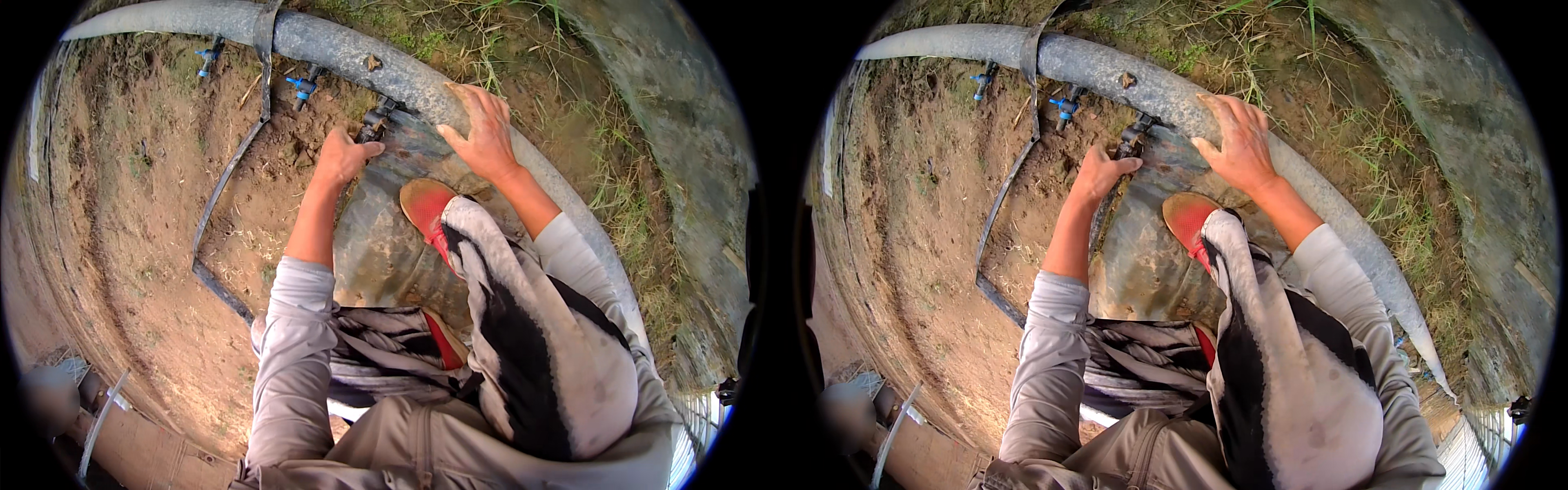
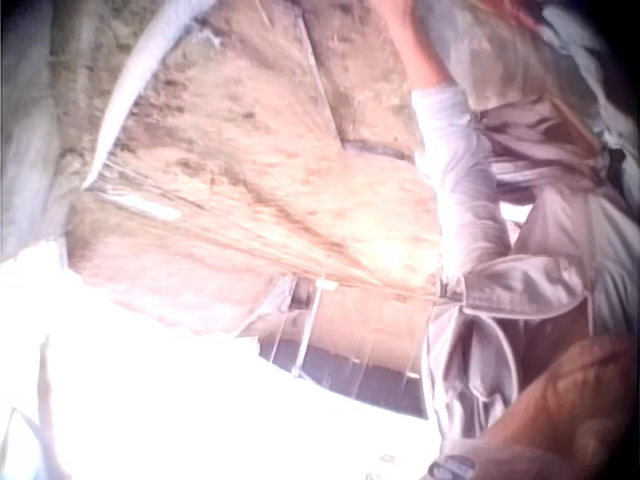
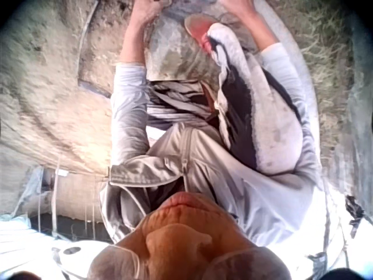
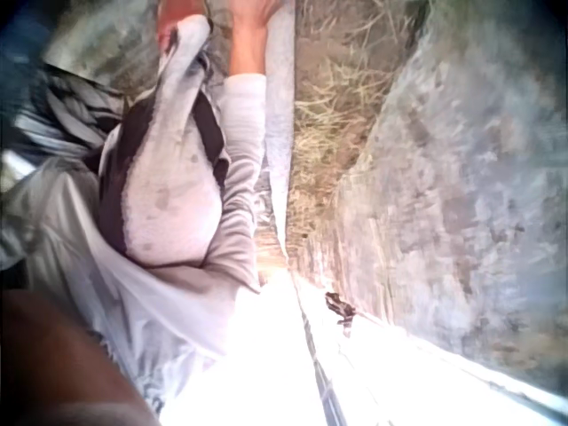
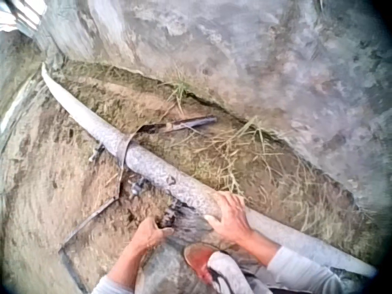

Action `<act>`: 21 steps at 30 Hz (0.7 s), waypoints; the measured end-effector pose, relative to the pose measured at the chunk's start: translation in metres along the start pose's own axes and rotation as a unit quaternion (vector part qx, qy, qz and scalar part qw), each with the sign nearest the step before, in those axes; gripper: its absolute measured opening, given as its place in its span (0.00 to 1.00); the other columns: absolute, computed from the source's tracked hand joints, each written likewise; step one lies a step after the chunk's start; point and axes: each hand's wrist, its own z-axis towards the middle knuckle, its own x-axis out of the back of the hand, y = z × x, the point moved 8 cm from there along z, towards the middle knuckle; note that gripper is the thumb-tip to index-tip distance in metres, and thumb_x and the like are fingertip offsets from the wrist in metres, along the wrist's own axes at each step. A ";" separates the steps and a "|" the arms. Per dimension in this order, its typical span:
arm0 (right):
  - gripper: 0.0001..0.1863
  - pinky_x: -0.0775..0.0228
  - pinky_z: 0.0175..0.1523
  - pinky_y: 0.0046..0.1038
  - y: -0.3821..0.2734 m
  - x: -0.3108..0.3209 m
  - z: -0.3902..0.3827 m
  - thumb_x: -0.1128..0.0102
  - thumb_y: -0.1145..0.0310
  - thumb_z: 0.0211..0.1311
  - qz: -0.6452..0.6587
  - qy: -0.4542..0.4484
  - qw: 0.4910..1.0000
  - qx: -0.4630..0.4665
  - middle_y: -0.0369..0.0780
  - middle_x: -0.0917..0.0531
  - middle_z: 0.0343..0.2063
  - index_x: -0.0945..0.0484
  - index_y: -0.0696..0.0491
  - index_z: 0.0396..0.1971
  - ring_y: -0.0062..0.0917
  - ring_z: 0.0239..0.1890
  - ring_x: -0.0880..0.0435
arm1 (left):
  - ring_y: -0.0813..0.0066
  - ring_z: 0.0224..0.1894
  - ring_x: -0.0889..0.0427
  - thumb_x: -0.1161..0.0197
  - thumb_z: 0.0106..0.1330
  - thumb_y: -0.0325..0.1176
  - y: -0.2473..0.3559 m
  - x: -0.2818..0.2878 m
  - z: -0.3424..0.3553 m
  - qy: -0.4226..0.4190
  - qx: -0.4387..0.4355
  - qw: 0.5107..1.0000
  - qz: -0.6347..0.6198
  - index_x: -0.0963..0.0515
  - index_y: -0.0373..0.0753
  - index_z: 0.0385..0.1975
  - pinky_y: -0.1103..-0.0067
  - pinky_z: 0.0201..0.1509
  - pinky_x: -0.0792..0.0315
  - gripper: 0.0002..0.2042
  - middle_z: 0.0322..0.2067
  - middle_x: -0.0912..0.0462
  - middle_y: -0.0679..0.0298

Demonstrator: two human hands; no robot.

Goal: The person walks through a greenhouse and kneels to repair a black irrigation pipe. They use a knife to cut the damaged section, then insert a connector to join the two ends. Finally, they pull the repaired pipe along the row to reposition it.

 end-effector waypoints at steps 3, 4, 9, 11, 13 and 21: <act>0.31 0.48 0.62 0.38 -0.003 0.008 -0.005 0.34 0.60 0.47 -0.019 0.004 1.000 -0.006 0.42 0.28 0.51 0.30 0.51 0.54 0.38 0.55 0.33 | 0.51 0.35 0.19 0.32 0.53 0.45 0.002 0.002 -0.024 0.049 -0.015 0.982 0.182 0.24 0.29 0.33 0.66 0.42 0.27 0.22 0.30 0.19 0.46; 0.31 0.48 0.62 0.37 -0.005 0.008 -0.008 0.34 0.60 0.47 -0.026 0.000 1.000 -0.004 0.42 0.28 0.51 0.29 0.51 0.53 0.38 0.55 0.33 | 0.49 0.36 0.20 0.33 0.53 0.46 -0.003 -0.001 -0.025 0.076 -0.018 0.977 0.196 0.24 0.29 0.32 0.65 0.42 0.28 0.22 0.30 0.20 0.45; 0.28 0.48 0.61 0.37 -0.020 0.006 -0.011 0.35 0.62 0.47 -0.040 -0.016 0.999 0.024 0.41 0.28 0.50 0.29 0.51 0.52 0.35 0.54 0.32 | 0.44 0.37 0.21 0.34 0.53 0.48 0.012 0.002 -0.017 0.124 -0.037 0.968 0.213 0.23 0.30 0.26 0.60 0.42 0.28 0.22 0.30 0.20 0.43; 0.28 0.48 0.61 0.37 -0.024 0.005 -0.014 0.36 0.64 0.47 -0.038 -0.023 0.999 0.029 0.40 0.27 0.49 0.29 0.51 0.51 0.34 0.54 0.31 | 0.46 0.34 0.20 0.34 0.53 0.47 0.019 0.001 -0.012 0.124 -0.061 0.967 0.216 0.24 0.30 0.24 0.62 0.39 0.28 0.21 0.28 0.20 0.45; 0.27 0.48 0.61 0.37 -0.029 0.004 -0.016 0.36 0.64 0.47 -0.032 -0.028 0.999 0.033 0.40 0.27 0.49 0.29 0.51 0.51 0.34 0.54 0.31 | 0.53 0.29 0.19 0.33 0.54 0.45 0.028 0.003 -0.006 0.143 -0.097 0.962 0.212 0.24 0.31 0.20 0.65 0.34 0.27 0.20 0.24 0.19 0.48; 0.26 0.47 0.61 0.37 -0.033 0.001 -0.005 0.36 0.65 0.48 -0.009 -0.004 0.999 0.032 0.41 0.26 0.48 0.27 0.52 0.50 0.36 0.53 0.31 | 0.80 0.25 0.25 0.35 0.59 0.38 -0.005 -0.014 0.006 -0.193 0.014 0.957 -0.215 0.24 0.34 0.29 0.81 0.31 0.30 0.12 0.25 0.21 0.65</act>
